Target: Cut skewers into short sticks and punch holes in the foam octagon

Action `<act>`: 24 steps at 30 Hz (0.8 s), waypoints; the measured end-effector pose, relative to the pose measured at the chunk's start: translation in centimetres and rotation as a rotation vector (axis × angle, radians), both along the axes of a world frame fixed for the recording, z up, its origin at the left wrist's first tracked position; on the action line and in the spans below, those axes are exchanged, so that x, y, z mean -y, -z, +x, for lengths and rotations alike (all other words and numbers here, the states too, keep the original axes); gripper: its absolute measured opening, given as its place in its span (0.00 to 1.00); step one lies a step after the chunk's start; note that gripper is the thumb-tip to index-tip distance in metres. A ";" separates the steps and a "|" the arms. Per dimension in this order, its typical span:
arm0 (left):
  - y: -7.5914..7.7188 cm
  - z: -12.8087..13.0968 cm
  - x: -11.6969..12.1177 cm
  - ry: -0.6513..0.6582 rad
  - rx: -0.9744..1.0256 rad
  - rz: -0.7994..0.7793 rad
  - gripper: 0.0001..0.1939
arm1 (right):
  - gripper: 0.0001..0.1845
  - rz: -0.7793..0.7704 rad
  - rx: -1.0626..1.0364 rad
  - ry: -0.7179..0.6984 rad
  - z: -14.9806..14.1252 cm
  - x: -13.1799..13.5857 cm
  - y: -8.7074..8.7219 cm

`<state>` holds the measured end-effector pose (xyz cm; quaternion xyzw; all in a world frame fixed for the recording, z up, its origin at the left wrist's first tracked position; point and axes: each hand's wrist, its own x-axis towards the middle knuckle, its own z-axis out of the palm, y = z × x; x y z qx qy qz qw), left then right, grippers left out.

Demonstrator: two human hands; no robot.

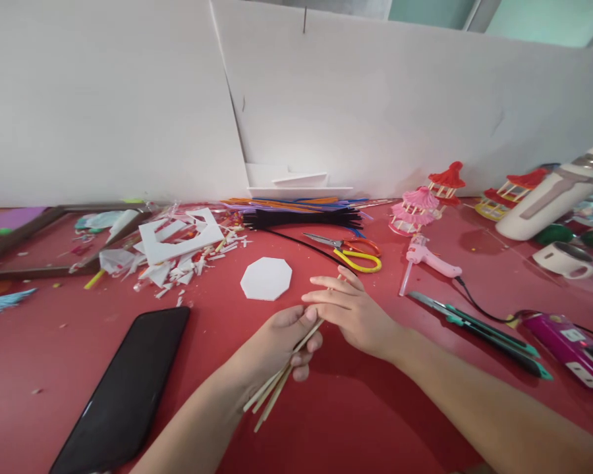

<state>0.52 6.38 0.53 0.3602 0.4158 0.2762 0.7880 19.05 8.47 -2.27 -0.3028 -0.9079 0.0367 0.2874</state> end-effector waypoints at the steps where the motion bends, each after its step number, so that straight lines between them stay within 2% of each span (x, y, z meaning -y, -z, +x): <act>1: 0.1 0.0 -0.1 0.001 0.008 -0.002 0.12 | 0.20 -0.019 -0.014 0.010 -0.1 0.1 0.0; 3: 0.2 0.1 -0.2 -0.015 0.040 0.010 0.11 | 0.23 -0.048 -0.101 0.051 -0.2 0.3 -0.1; 6: 0.3 0.1 -0.1 -0.057 0.074 0.039 0.10 | 0.27 -0.148 -0.374 0.204 -0.4 0.8 -0.2; 8: 0.3 0.2 0.1 -0.058 0.072 0.055 0.08 | 0.26 -0.360 -0.583 0.283 -0.8 1.0 -0.1; 11: 0.2 0.5 0.4 0.003 0.058 0.078 0.07 | 0.25 -0.821 -0.812 0.282 -1.4 0.9 0.4; 13: 0.3 0.7 0.6 0.055 0.045 0.087 0.08 | 0.24 -0.980 -0.904 0.292 -1.6 0.6 0.7; 15: 0.4 0.8 0.7 0.105 0.033 0.077 0.08 | 0.22 -0.995 -0.944 0.315 -1.6 0.4 0.9; 18: 0.7 0.7 0.7 0.156 0.009 0.038 0.08 | 0.21 -1.004 -0.888 0.298 -1.5 0.5 0.8; 24: 0.7 0.8 0.7 0.115 -0.055 0.073 0.15 | 0.15 -1.107 -0.809 0.148 -2.0 1.7 0.3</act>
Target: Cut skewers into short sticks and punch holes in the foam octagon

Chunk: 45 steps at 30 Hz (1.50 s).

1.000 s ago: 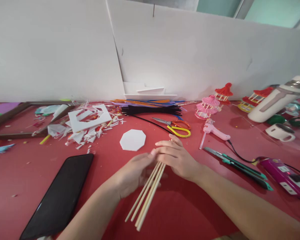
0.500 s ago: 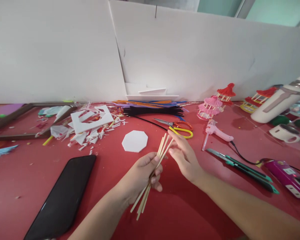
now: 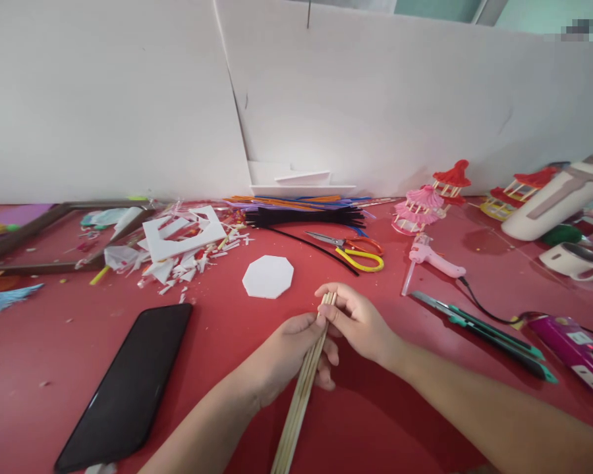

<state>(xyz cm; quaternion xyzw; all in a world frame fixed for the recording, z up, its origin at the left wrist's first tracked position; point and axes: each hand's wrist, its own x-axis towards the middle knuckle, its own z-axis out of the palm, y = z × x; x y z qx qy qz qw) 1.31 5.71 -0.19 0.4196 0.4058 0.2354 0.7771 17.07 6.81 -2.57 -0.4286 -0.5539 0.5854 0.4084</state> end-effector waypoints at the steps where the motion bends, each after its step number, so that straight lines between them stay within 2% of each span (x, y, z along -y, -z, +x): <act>1: 0.0 0.1 0.1 0.003 -0.005 0.011 0.15 | 0.15 0.020 0.016 -0.009 0.0 0.1 0.0; 4: 0.1 0.4 0.2 -0.027 0.015 0.022 0.14 | 0.16 0.050 0.023 -0.005 0.0 -0.1 -0.1; 8: 0.4 0.6 0.2 -0.108 0.079 0.036 0.13 | 0.19 0.001 -0.059 0.127 0.2 -0.7 -0.2; 12: 0.3 0.6 0.3 -0.111 0.094 0.009 0.13 | 0.13 0.042 -0.041 0.195 0.3 -0.9 -0.2; 20: 0.0 0.8 0.4 -0.100 0.144 -0.027 0.14 | 0.12 -0.003 -0.054 0.193 0.1 -0.5 -0.2; 26: 0.0 0.9 0.4 -0.118 0.196 -0.028 0.14 | 0.14 0.043 -0.134 0.164 0.5 -0.5 -0.5; 29: -0.2 0.9 0.5 -0.146 0.218 -0.022 0.14 | 0.16 -0.007 -0.223 0.142 0.7 -0.5 -0.3; 32: -0.4 0.8 0.6 -0.141 0.218 -0.015 0.15 | 0.11 -0.099 -0.273 0.129 0.8 -0.5 0.1; 35: -0.5 0.7 0.6 -0.132 0.212 -0.018 0.14 | 0.09 -0.153 -0.273 0.124 1.0 -0.5 0.4; 45: -0.3 0.9 0.5 -0.174 0.123 -0.002 0.13 | 0.10 -0.120 -0.197 0.136 0.9 -0.6 0.4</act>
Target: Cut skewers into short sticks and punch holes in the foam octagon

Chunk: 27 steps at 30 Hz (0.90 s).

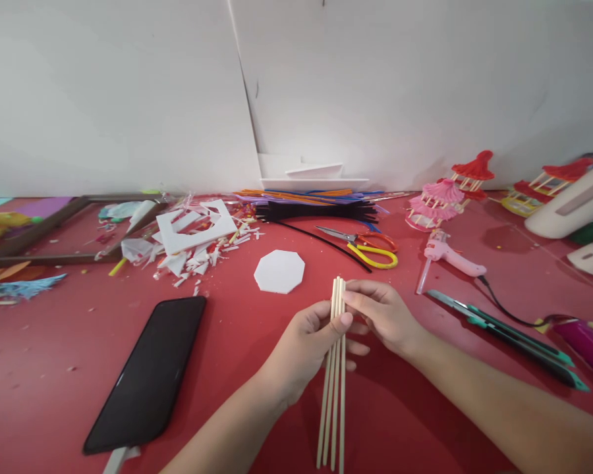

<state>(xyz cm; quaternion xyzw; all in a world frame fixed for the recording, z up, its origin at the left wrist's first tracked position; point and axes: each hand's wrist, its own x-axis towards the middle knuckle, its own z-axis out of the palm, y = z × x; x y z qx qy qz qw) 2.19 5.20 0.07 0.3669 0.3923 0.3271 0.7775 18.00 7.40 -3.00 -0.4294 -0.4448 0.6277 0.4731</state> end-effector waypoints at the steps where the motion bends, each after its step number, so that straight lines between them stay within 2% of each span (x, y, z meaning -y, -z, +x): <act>1: 0.0 0.0 0.0 0.003 -0.008 -0.002 0.13 | 0.10 0.001 0.008 0.008 -0.1 0.0 -0.1; 3: 0.1 0.0 0.0 0.009 -0.019 -0.012 0.13 | 0.10 0.013 0.000 0.018 -0.2 0.0 -0.4; 7: 0.1 0.0 0.0 0.022 -0.025 -0.037 0.13 | 0.21 0.060 -0.011 -0.017 -0.1 -0.1 -1.0; 11: 0.1 0.1 0.0 0.028 -0.050 -0.046 0.14 | 0.18 0.122 0.071 -0.034 0.0 -0.2 -1.1; 20: 0.1 0.1 0.2 0.040 -0.077 -0.029 0.17 | 0.17 0.127 0.131 -0.025 0.1 -0.3 -1.1; 27: -0.1 0.3 0.1 -0.003 -0.093 -0.045 0.16 | 0.22 0.048 0.126 -0.027 0.0 -0.3 -1.1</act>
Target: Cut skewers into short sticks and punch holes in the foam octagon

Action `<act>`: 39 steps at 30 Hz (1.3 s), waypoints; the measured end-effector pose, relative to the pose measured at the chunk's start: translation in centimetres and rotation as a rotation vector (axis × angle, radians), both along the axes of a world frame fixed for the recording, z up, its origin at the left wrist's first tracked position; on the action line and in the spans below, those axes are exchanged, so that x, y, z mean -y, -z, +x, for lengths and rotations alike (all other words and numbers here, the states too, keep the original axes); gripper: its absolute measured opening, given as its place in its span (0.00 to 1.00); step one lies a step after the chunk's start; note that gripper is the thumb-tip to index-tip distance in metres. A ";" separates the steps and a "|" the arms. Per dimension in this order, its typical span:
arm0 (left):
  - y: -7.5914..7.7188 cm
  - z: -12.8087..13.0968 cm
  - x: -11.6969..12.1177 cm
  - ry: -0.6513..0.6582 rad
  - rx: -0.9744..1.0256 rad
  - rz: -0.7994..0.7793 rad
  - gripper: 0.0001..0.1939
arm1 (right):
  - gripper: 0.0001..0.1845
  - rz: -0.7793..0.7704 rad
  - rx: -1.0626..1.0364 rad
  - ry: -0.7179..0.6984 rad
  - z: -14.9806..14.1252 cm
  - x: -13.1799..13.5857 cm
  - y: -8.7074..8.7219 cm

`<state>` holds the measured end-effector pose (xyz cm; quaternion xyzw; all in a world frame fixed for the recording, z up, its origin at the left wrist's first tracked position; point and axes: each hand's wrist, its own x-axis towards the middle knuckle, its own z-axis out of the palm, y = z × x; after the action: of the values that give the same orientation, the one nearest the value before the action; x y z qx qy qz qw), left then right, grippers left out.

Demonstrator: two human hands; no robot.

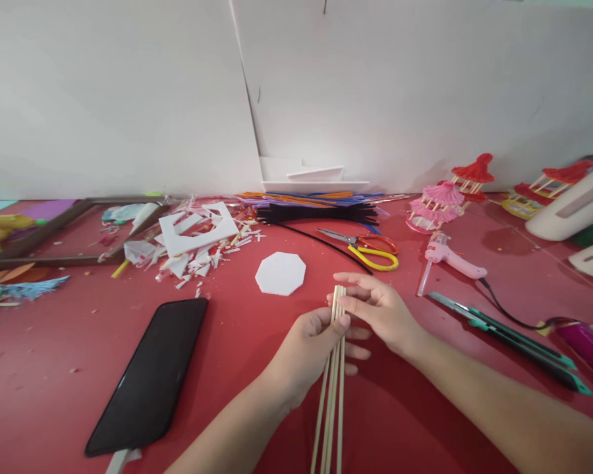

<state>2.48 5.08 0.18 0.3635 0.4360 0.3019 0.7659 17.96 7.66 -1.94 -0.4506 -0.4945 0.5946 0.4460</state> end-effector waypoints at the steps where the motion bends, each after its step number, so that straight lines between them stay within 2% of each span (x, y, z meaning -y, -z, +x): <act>1: 0.0 0.0 0.0 -0.009 0.003 -0.003 0.16 | 0.21 -0.020 -0.018 -0.006 0.0 0.0 0.0; 6: 0.3 0.0 -0.3 -0.017 -0.022 0.026 0.16 | 0.12 -0.042 -0.020 -0.064 -0.1 0.1 0.2; 10: 0.7 0.0 -0.4 -0.041 -0.153 0.118 0.16 | 0.12 -0.043 -0.121 0.067 -0.2 -0.3 0.3; 15: 0.8 -0.3 -0.1 -0.042 -0.591 0.561 0.19 | 0.13 -0.085 -0.290 0.243 0.1 -1.2 0.3; 17: 0.7 -0.5 0.0 -0.024 -0.725 0.717 0.19 | 0.12 -0.088 -0.299 0.267 0.2 -1.4 0.2; 21: 0.6 -0.5 0.0 0.026 -0.980 0.929 0.16 | 0.20 -0.095 -0.304 0.273 0.2 -1.4 0.2; 24: 0.8 -0.4 0.0 0.094 -1.177 0.981 0.14 | 0.20 -0.080 -0.309 0.271 0.1 -1.2 0.2; 26: 1.0 -0.2 0.1 0.128 -1.235 1.024 0.14 | 0.18 -0.072 -0.313 0.267 0.1 -1.2 0.3; 29: 1.5 0.2 0.4 0.141 -1.250 1.088 0.13 | 0.17 -0.067 -0.314 0.255 0.0 -1.1 0.3; 34: 2.4 0.9 1.0 0.104 -1.311 1.165 0.24 | 0.17 -0.048 -0.315 0.249 -0.1 -1.1 0.2; 39: 2.8 1.0 1.0 0.046 -1.298 1.159 0.25 | 0.17 -0.041 -0.313 0.261 -0.1 -1.1 0.4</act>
<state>3.49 4.03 -2.65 0.8052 0.5565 0.1938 0.0663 17.90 8.81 -2.33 -0.4218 -0.3444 0.6043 0.5816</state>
